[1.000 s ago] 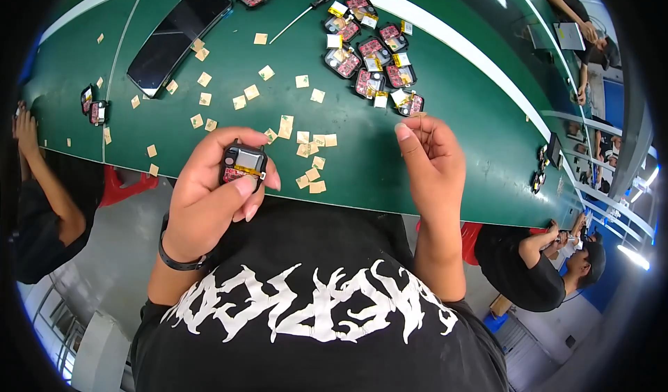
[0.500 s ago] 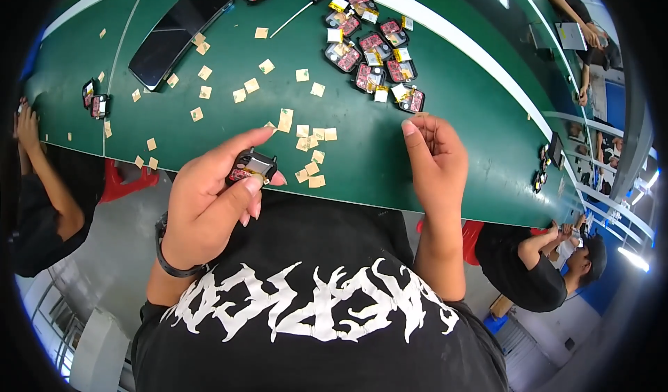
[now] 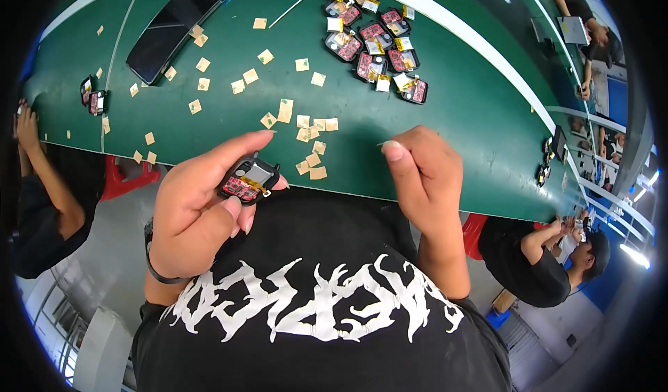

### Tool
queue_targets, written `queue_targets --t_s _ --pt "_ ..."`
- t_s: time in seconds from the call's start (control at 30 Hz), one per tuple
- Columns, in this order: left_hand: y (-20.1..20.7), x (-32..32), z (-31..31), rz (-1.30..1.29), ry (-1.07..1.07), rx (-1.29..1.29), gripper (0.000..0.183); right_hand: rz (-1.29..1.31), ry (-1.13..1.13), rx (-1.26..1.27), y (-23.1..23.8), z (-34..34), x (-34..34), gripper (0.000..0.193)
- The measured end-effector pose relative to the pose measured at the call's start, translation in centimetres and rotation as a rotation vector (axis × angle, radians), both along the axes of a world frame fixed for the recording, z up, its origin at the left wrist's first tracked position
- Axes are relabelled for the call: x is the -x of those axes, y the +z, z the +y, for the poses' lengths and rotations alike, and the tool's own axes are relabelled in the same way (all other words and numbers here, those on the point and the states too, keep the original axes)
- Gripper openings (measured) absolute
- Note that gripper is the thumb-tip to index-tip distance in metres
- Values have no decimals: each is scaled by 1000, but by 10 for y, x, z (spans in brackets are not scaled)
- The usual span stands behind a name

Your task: Assembling internal components and stickers for smartwatches at a factory workbench.

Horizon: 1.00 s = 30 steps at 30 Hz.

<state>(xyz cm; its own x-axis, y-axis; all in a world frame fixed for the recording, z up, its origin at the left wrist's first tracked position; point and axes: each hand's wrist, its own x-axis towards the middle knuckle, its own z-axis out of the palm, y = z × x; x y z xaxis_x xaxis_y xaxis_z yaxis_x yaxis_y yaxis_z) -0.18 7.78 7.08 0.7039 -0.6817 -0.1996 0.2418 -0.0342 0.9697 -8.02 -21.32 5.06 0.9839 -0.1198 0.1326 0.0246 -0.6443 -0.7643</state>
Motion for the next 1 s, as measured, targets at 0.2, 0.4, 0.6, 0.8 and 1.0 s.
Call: queue_targets --t_s 0.2,0.4,0.6,0.8,1.0 --pt "-4 0 2 -191 -22 -50 56 99 -96 55 2 0 0 36" --pt "-37 -21 40 -23 343 -230 41 144 -442 211 -22 -36 -2 35" --pt "-81 -67 159 -98 945 -374 37 175 -446 260 -24 -37 -19 55" --pt "-81 -102 174 -571 998 -899 38 162 -295 299 -24 -51 -33 49" --pt "-61 -103 119 -1130 1153 -1211 38 212 -383 67 -20 -36 -22 40"
